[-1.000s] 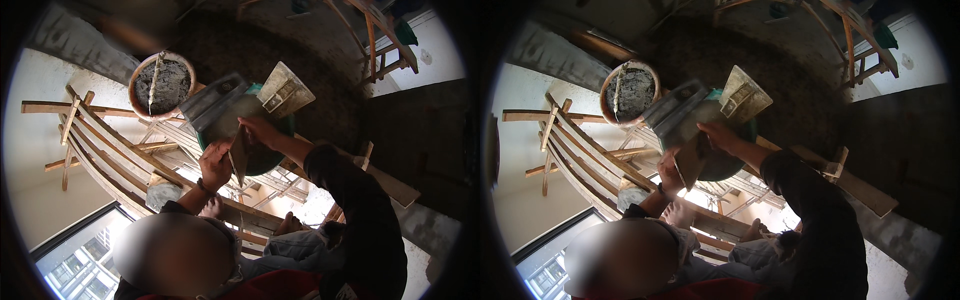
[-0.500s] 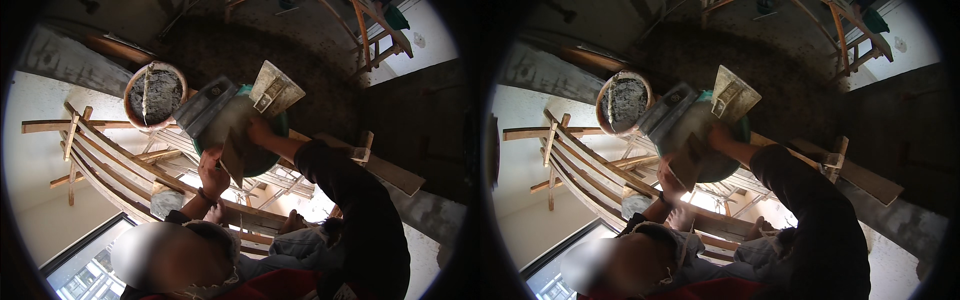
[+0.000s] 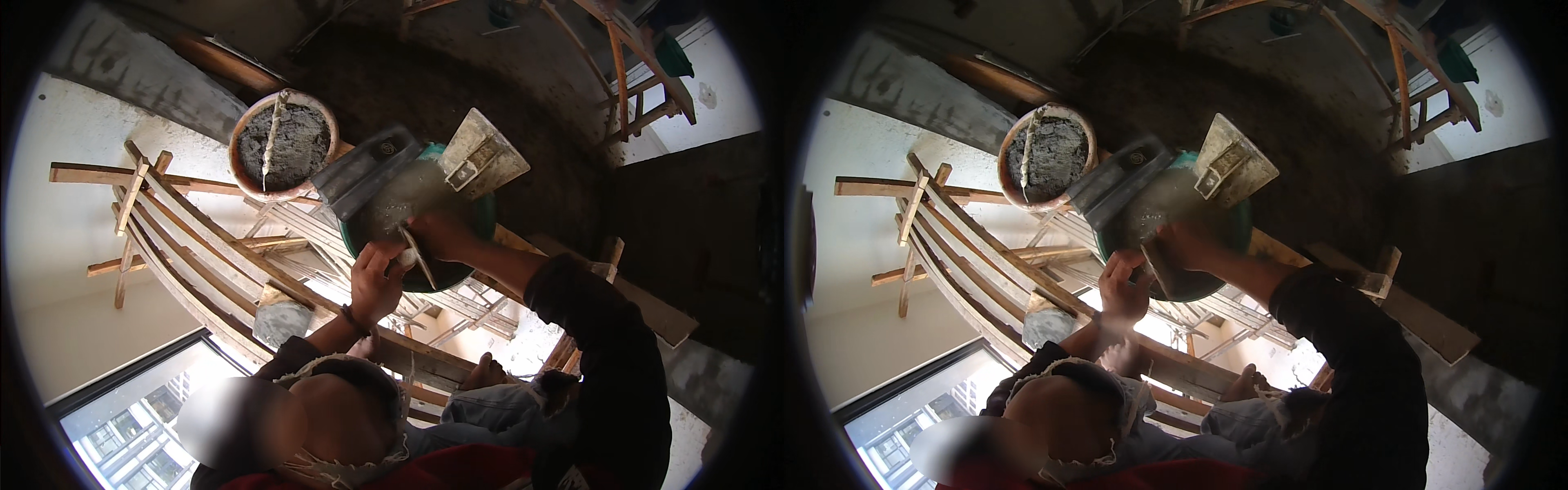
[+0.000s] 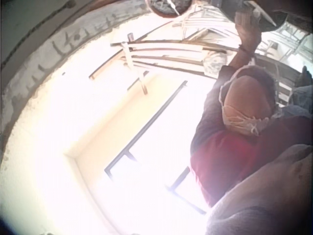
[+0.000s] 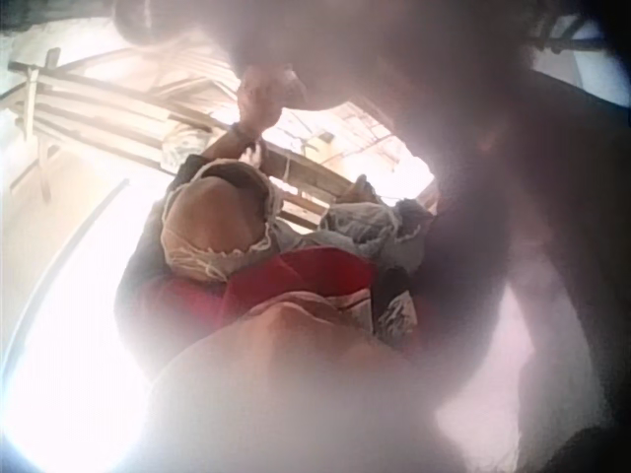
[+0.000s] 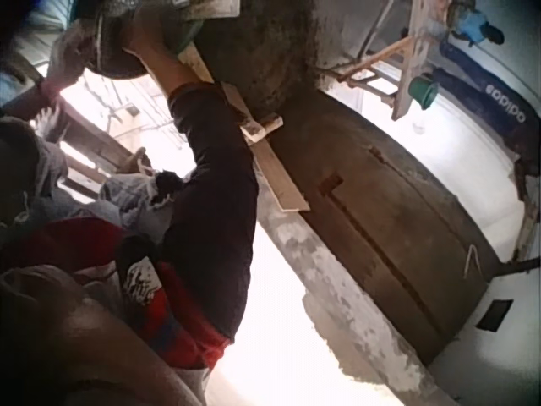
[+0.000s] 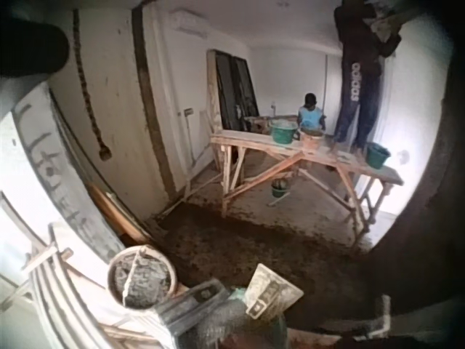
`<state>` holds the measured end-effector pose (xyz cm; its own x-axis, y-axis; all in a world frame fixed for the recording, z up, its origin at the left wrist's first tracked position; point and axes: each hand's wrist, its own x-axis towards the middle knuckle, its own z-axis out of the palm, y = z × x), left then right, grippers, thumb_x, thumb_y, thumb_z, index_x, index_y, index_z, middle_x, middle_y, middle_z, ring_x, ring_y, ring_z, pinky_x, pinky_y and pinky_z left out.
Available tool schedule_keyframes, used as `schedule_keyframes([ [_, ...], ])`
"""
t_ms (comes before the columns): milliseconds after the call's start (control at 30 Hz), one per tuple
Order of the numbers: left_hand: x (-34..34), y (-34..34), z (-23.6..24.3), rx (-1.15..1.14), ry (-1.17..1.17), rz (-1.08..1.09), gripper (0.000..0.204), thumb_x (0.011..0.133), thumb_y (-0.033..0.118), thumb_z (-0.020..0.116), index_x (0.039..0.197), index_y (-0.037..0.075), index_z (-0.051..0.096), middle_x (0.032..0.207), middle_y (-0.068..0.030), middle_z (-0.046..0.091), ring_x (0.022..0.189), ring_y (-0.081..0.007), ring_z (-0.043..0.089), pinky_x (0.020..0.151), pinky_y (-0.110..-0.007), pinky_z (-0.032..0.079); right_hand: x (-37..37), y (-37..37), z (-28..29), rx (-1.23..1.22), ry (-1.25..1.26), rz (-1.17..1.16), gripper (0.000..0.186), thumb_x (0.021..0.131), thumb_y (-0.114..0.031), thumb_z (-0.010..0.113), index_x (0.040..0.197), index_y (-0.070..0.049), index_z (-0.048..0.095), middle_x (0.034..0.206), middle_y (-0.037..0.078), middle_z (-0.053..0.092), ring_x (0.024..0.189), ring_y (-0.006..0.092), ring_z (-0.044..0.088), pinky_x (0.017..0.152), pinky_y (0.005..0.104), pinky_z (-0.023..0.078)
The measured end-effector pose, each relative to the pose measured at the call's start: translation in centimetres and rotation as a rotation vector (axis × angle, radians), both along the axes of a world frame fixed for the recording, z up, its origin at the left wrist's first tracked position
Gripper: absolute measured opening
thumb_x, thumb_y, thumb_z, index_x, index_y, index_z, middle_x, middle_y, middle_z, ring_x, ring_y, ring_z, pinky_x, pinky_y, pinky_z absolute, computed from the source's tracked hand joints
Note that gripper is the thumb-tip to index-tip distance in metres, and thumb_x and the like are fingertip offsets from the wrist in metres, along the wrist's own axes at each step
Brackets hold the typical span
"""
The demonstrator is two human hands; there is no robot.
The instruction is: The person applies plaster to the corner of a ceiling and wall using a wooden float, then reloads the float with fresh plaster from a bucket using a trowel.
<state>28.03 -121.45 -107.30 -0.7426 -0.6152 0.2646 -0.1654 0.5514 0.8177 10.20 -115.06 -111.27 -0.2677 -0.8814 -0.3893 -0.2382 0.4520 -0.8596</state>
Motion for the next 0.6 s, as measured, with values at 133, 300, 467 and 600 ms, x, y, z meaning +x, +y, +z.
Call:
schedule_keyframes([
  [133, -0.2, -0.7, -0.3, -0.164, 0.080, -0.074, 0.032, 0.070, -0.007, 0.074, 0.098, 0.007, 0.070, 0.099, -0.0085, 0.068, 0.090, -0.0309, 0.067, 0.077, -0.040, 0.056, -0.5, -3.2, 5.9, -0.379, 0.375, -0.136, 0.031, 0.103, -0.032, 0.052, 0.124, -0.009, 0.058, 0.083, 0.015, 0.068, 0.075, 0.0298, 0.070, 0.070, 0.0388, 0.055],
  [300, -0.2, -1.6, -0.6, -0.173, 0.095, -0.183, 0.036, 0.068, -0.008, 0.075, 0.100, 0.008, 0.069, 0.102, -0.0082, 0.067, 0.093, -0.0311, 0.067, 0.080, -0.041, 0.056, -2.0, -9.6, 8.7, -0.042, 0.154, -0.175, 0.030, 0.104, -0.035, 0.051, 0.122, -0.011, 0.057, 0.074, 0.010, 0.064, 0.055, 0.0209, 0.064, 0.057, 0.0353, 0.055],
  [467, -0.4, -1.3, 0.8, 0.067, -0.009, -0.006, 0.032, 0.076, -0.005, 0.075, 0.104, 0.002, 0.063, 0.100, -0.0128, 0.066, 0.091, -0.0294, 0.070, 0.077, -0.036, 0.060, -2.5, -11.0, 8.6, -0.038, 0.038, -0.281, 0.028, 0.102, -0.037, 0.057, 0.114, -0.012, 0.061, 0.075, 0.005, 0.065, 0.052, 0.0119, 0.059, 0.051, 0.0293, 0.051],
  [600, -0.7, -1.7, 0.4, 0.109, 0.044, 0.059, 0.028, 0.082, 0.002, 0.076, 0.102, -0.004, 0.058, 0.093, -0.0171, 0.062, 0.084, -0.0294, 0.070, 0.071, -0.033, 0.061, -2.9, -10.4, 12.7, -0.429, 0.329, -0.277, 0.024, 0.096, -0.030, 0.066, 0.101, -0.007, 0.064, 0.082, 0.012, 0.069, 0.072, 0.0322, 0.068, 0.067, 0.0394, 0.053],
])
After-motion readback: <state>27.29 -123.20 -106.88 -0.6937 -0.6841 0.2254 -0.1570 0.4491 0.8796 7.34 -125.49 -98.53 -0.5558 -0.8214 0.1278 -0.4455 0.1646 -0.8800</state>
